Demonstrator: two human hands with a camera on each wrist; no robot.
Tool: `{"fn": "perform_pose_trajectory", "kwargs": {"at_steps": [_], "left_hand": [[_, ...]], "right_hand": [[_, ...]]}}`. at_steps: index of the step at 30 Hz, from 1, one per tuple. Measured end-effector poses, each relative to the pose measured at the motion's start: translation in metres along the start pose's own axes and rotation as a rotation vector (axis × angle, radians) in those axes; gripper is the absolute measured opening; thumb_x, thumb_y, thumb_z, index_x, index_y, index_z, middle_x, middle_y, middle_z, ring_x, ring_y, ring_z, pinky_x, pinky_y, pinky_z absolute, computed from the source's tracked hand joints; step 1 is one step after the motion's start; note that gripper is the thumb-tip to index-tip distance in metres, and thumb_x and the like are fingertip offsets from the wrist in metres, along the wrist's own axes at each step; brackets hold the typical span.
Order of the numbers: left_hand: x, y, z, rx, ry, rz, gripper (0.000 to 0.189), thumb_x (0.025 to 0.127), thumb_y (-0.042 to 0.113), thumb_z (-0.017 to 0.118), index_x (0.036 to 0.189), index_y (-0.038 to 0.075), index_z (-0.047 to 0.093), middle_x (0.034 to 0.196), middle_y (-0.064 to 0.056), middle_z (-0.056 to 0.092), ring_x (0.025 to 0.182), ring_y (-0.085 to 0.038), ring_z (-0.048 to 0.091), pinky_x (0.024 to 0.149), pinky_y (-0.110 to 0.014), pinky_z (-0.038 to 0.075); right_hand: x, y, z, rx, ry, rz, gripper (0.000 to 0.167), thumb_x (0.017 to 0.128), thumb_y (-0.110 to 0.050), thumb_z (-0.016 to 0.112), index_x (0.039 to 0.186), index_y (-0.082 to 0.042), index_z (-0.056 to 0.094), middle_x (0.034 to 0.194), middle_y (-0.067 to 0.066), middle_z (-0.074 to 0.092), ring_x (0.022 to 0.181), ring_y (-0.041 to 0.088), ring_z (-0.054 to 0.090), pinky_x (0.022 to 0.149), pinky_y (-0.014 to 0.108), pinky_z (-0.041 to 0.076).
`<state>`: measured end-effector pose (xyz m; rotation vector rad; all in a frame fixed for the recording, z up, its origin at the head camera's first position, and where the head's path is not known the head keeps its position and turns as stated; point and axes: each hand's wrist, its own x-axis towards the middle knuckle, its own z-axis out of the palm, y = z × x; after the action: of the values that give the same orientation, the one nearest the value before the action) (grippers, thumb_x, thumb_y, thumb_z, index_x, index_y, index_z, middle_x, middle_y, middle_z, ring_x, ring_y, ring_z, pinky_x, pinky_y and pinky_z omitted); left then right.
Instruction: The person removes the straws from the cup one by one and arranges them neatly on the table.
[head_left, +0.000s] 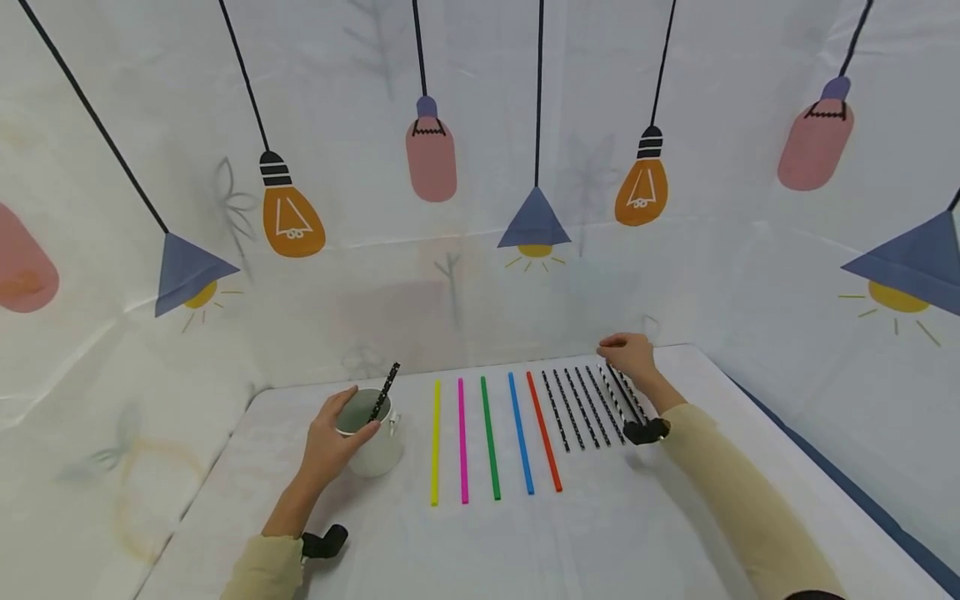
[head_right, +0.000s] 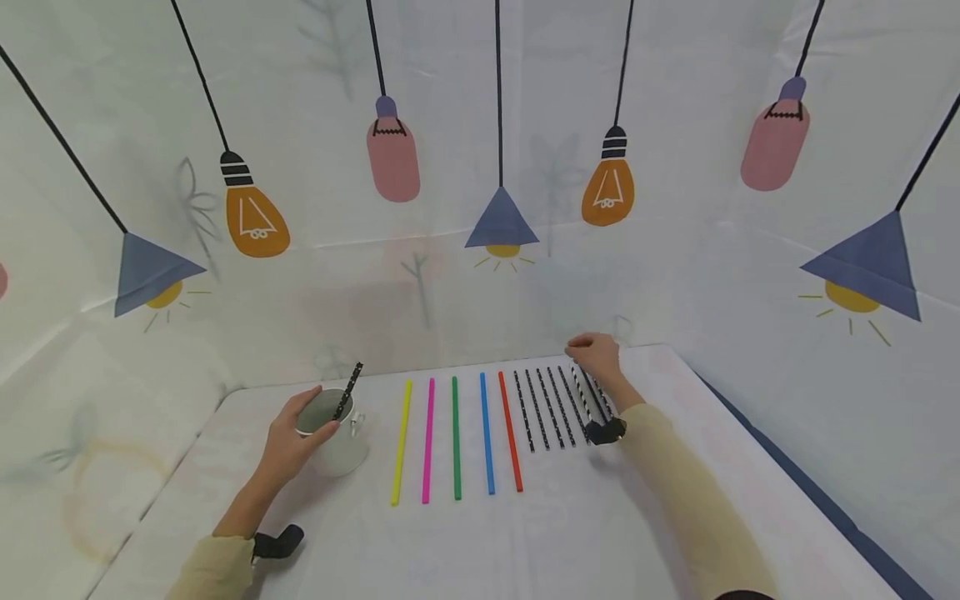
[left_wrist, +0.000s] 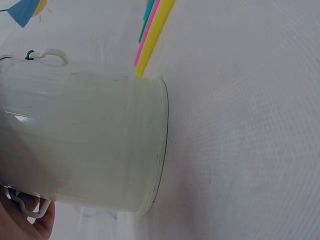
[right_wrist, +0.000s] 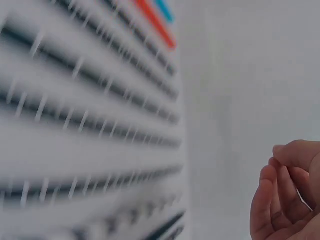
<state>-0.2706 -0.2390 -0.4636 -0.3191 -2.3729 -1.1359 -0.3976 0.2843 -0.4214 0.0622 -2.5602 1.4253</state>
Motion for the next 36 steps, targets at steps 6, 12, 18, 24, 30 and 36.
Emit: {"fn": "perform_pose_trajectory", "kwargs": {"at_steps": [6, 12, 18, 24, 30, 36], "left_hand": [[-0.001, -0.001, -0.001, -0.002, 0.002, -0.007, 0.075, 0.082, 0.032, 0.079, 0.143, 0.004, 0.046, 0.14, -0.019, 0.045, 0.127, -0.04, 0.042, 0.097, -0.063, 0.037], [-0.001, -0.002, 0.001, -0.002, 0.01, 0.002, 0.075, 0.082, 0.03, 0.079, 0.143, 0.002, 0.045, 0.14, -0.02, 0.045, 0.127, -0.04, 0.042, 0.097, -0.063, 0.037], [-0.001, -0.004, 0.001, 0.0, 0.016, 0.014, 0.074, 0.081, 0.03, 0.079, 0.142, 0.003, 0.046, 0.139, -0.02, 0.046, 0.126, -0.04, 0.043, 0.096, -0.063, 0.038], [0.001, -0.001, 0.0, -0.001, 0.014, 0.013, 0.075, 0.081, 0.032, 0.079, 0.143, 0.005, 0.047, 0.14, -0.017, 0.046, 0.127, -0.038, 0.043, 0.096, -0.062, 0.038], [0.001, 0.0, 0.0, -0.007, 0.009, -0.001, 0.075, 0.081, 0.033, 0.08, 0.143, 0.005, 0.047, 0.14, -0.017, 0.046, 0.125, -0.037, 0.045, 0.096, -0.059, 0.04], [-0.001, -0.001, 0.001, -0.007, 0.019, -0.007, 0.075, 0.081, 0.032, 0.08, 0.142, 0.003, 0.048, 0.139, -0.017, 0.047, 0.123, -0.036, 0.046, 0.096, -0.057, 0.04]], "right_hand": [[-0.007, -0.063, 0.049, 0.14, -0.083, -0.09, 0.03, 0.095, -0.02, 0.065, 0.115, 0.002, 0.067, 0.106, 0.02, 0.065, 0.089, 0.031, 0.063, 0.075, 0.036, 0.054], [-0.017, -0.115, 0.109, 0.278, -0.166, -0.094, 0.026, 0.094, -0.021, 0.066, 0.111, -0.001, 0.07, 0.105, 0.019, 0.067, 0.084, 0.028, 0.064, 0.078, 0.041, 0.055], [-0.033, -0.147, 0.164, 0.351, -0.267, -0.096, 0.025, 0.094, -0.02, 0.067, 0.109, -0.001, 0.071, 0.1, 0.016, 0.069, 0.082, 0.028, 0.065, 0.072, 0.032, 0.055], [-0.05, -0.17, 0.2, 0.405, -0.327, -0.123, 0.022, 0.092, -0.016, 0.068, 0.108, -0.001, 0.072, 0.096, 0.011, 0.07, 0.079, 0.025, 0.066, 0.069, 0.03, 0.056], [-0.069, -0.188, 0.226, 0.422, -0.374, -0.138, 0.023, 0.091, -0.013, 0.069, 0.111, -0.003, 0.071, 0.096, 0.006, 0.071, 0.082, 0.026, 0.067, 0.07, 0.029, 0.056], [-0.085, -0.201, 0.243, 0.447, -0.387, -0.147, 0.023, 0.089, -0.009, 0.071, 0.111, -0.003, 0.07, 0.095, 0.004, 0.07, 0.08, 0.024, 0.068, 0.067, 0.029, 0.057]]}}
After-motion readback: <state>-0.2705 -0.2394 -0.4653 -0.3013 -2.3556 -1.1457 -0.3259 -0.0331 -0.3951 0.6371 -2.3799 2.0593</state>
